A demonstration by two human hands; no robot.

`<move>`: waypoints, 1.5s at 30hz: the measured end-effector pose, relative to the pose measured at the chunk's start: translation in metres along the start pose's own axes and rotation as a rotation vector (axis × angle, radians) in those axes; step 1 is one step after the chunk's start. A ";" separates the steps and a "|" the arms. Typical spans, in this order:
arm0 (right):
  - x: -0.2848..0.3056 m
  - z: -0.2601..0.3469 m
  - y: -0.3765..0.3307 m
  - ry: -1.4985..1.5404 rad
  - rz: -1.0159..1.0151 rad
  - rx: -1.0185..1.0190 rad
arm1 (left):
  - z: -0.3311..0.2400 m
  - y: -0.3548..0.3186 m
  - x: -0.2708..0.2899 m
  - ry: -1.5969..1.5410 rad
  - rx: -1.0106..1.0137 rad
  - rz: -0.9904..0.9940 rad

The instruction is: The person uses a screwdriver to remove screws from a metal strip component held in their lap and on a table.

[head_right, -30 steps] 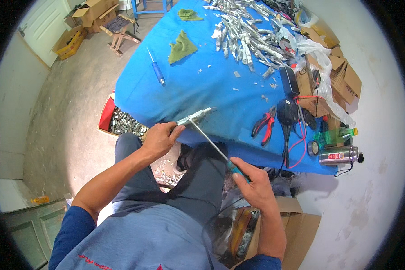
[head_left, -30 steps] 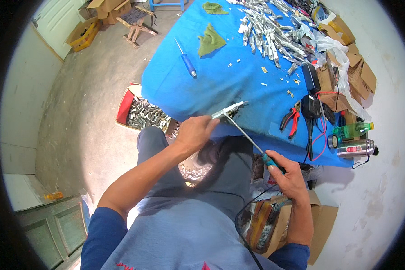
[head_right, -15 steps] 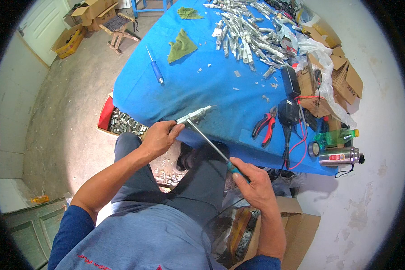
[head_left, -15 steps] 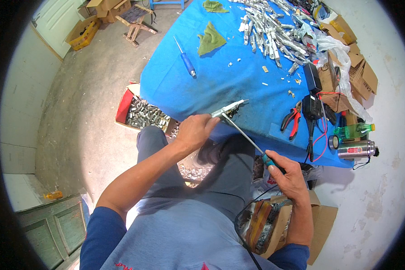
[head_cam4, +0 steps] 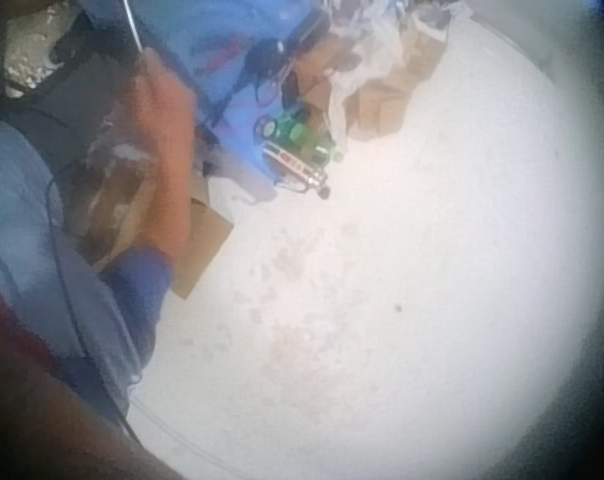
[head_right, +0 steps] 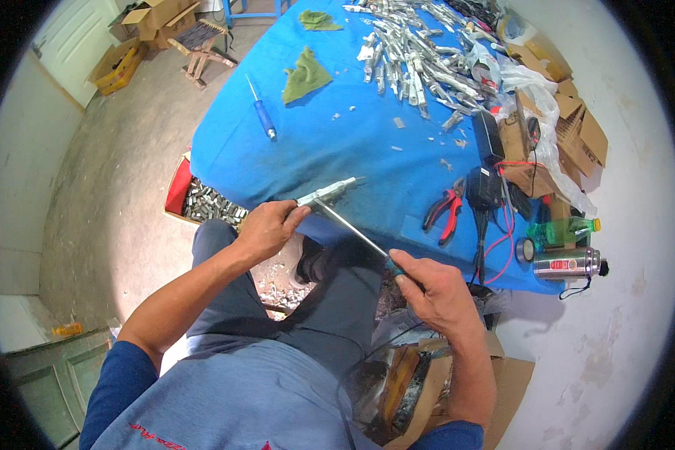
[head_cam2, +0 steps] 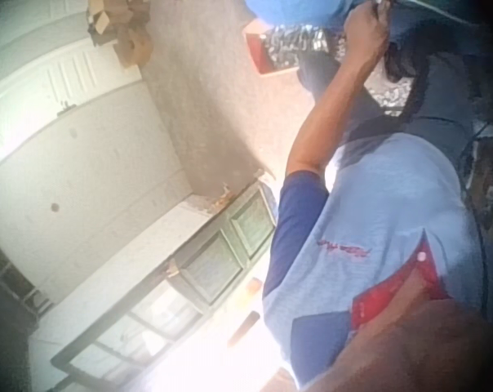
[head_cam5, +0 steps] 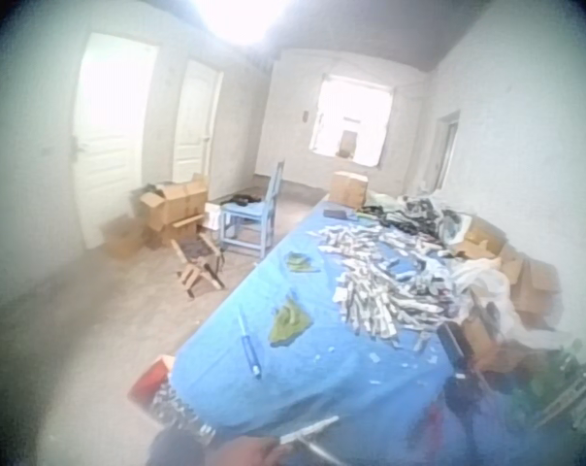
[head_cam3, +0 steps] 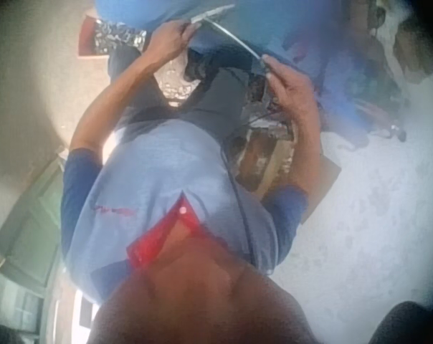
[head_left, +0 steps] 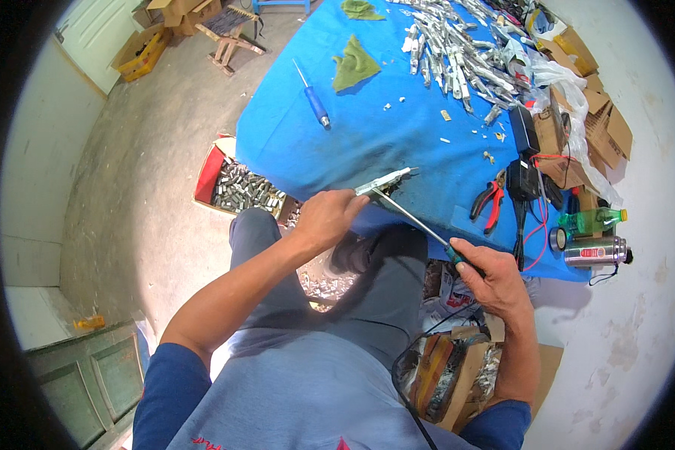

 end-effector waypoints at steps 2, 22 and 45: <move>0.002 -0.007 0.003 0.047 0.017 -0.004 | 0.002 0.000 -0.001 0.006 -0.011 -0.004; -0.013 -0.009 -0.001 0.167 -0.027 -0.044 | 0.007 0.002 0.006 0.026 0.001 -0.007; 0.020 -0.015 0.037 0.213 0.312 -0.208 | 0.004 0.002 0.006 0.014 0.046 0.010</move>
Point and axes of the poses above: each hand's wrist, its own y-axis towards the middle knuckle, its own x-axis out of the back of the hand, z = x × y, the point moved 4 cm from there along y, towards the middle knuckle, and after that the axes turned 13 degrees about -y, right-handed, at the moved point
